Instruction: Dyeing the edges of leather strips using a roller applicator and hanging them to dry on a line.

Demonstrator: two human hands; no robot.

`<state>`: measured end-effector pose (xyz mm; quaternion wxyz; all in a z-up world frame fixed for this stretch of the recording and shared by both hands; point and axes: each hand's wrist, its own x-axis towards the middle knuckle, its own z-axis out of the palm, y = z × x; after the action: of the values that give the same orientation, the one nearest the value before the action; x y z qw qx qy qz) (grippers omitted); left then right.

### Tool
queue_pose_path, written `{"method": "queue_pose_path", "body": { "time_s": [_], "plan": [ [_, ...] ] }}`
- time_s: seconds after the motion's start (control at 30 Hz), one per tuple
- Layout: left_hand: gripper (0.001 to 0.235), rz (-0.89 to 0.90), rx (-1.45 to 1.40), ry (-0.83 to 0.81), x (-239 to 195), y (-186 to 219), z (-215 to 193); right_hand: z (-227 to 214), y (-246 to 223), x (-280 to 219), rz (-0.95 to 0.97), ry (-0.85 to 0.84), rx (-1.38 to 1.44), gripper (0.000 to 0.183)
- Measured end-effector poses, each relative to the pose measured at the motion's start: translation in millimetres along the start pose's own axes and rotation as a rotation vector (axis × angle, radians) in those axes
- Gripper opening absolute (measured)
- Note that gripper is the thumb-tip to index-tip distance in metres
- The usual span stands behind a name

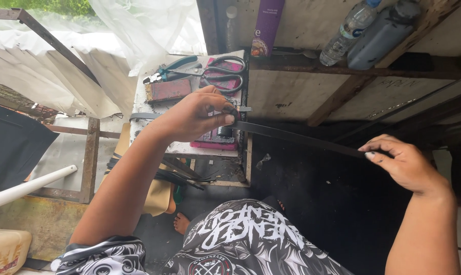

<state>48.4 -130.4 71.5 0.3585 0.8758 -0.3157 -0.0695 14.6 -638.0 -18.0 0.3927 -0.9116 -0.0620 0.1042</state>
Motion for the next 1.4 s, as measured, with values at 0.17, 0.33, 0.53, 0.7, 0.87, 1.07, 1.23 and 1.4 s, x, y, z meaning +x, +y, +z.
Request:
{"method": "queue_pose_path", "body": {
  "time_s": [0.17,0.33,0.53,0.7,0.87,1.07,1.23,1.4],
  "plan": [
    [0.032,-0.008,-0.116,-0.001,3,6,5,13,20,16,-0.045,-0.176,0.038,0.022],
    [0.03,0.107,-0.272,-0.055,9,22,16,32,3,29,0.098,-0.384,-0.086,0.027],
    [0.017,0.106,-0.488,-0.07,17,51,32,36,-63,35,-0.4,-0.19,-0.024,0.017],
    [0.018,0.14,-0.469,-0.077,23,60,33,42,-155,23,-0.63,-0.208,0.131,0.02],
    [0.02,0.134,-0.472,-0.05,16,61,24,52,-177,34,-0.704,-0.309,0.262,0.022],
    [0.021,0.051,-0.456,-0.006,6,56,15,54,-190,42,-0.682,-0.331,0.276,0.022],
    [0.03,-0.09,-0.312,-0.035,-6,43,-4,53,-210,41,-0.71,-0.241,0.046,0.019],
    [0.038,-0.263,-0.285,0.11,-49,8,-38,57,-208,47,-0.745,-0.127,-0.164,0.018]
  ]
}}
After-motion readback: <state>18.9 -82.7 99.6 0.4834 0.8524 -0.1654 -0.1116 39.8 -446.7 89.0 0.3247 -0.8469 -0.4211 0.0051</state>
